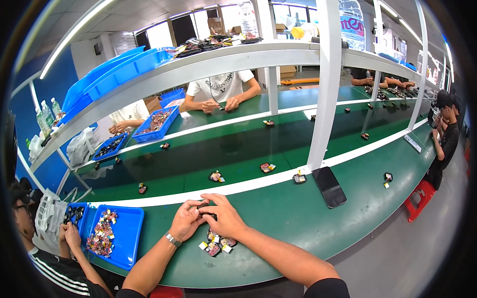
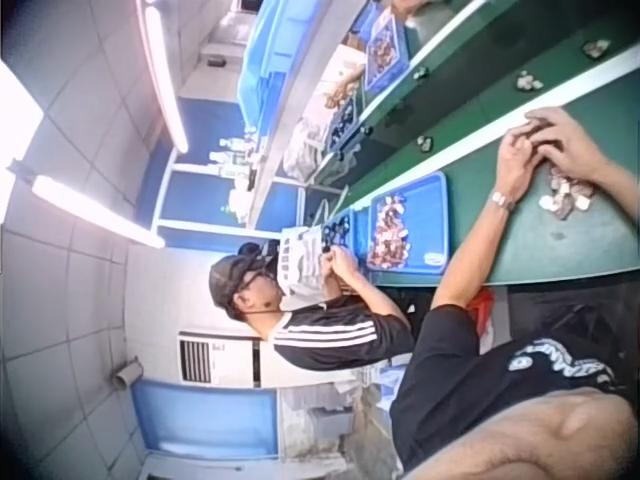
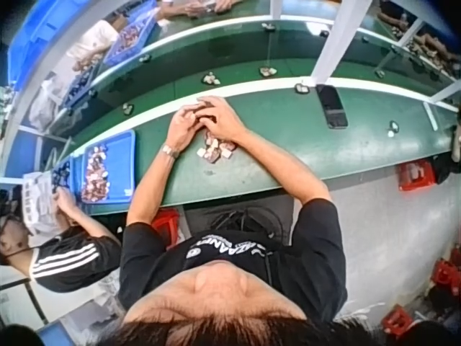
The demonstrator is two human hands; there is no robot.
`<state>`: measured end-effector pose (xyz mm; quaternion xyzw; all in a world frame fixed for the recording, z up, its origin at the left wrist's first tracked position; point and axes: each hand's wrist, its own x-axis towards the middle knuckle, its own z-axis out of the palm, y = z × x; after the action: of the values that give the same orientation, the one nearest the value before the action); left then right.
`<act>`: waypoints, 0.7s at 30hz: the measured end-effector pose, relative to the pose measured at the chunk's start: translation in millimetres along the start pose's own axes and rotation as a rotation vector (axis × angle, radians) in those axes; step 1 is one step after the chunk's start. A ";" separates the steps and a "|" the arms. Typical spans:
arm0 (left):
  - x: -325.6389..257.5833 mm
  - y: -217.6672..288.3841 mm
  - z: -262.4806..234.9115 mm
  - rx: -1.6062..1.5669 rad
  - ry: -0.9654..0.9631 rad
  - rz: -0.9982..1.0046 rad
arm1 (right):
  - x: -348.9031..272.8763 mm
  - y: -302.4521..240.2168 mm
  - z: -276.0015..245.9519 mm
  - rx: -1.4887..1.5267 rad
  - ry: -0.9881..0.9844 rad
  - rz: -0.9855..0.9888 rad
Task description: Manually assemble small electronic or plastic components on a production line workbench.
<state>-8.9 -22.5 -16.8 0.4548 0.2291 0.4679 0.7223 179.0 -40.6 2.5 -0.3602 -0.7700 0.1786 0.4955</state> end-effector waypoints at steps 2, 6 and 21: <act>-0.8 1.8 0.8 -0.006 0.005 0.017 | 1.8 -1.8 -1.5 -0.033 -0.009 -0.023; -0.9 1.6 0.1 -0.006 0.028 -0.021 | 4.1 -6.5 -3.7 -0.052 0.055 -0.042; -2.0 6.0 7.1 -0.036 0.062 -0.063 | 2.7 -16.1 2.6 -0.279 0.110 -0.111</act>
<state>-7.3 -26.5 -8.3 0.4196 0.2570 0.4627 0.7374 169.9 -49.3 13.2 -0.3918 -0.7777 0.0222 0.4910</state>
